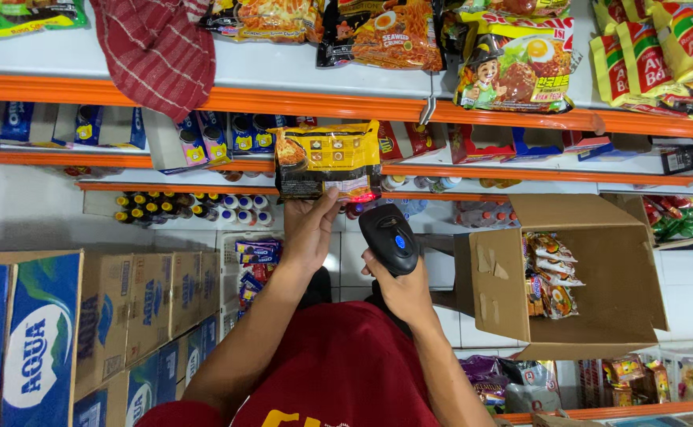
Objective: The person scans barcodes on various instant noodle packets and other snacks using a handheld scanner, placing some items into a cardboard box and others back onto the store shelves.
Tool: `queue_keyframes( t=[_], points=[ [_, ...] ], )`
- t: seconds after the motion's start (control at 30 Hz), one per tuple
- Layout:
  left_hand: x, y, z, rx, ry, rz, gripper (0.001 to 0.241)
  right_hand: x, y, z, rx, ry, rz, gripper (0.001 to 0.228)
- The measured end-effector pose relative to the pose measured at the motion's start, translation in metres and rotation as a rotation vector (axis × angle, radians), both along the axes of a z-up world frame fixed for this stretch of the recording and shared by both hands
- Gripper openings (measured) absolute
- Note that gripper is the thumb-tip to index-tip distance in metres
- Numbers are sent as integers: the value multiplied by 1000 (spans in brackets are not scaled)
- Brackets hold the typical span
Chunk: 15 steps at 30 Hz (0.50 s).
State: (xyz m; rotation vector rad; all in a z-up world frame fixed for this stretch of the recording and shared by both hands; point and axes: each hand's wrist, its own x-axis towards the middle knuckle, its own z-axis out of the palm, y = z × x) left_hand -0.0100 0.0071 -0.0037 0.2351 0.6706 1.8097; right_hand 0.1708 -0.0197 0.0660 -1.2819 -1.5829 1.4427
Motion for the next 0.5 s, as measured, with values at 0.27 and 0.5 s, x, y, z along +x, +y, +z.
queue_keyframes(
  t=[0.27,0.5],
  points=[
    [-6,-2,5,16,27,21,25,-10,-4,1,-11,-49,-24,16],
    [-14,-3,20,29,-3,-28,30,-21,-7,15,92,-78,54,15]
  ],
)
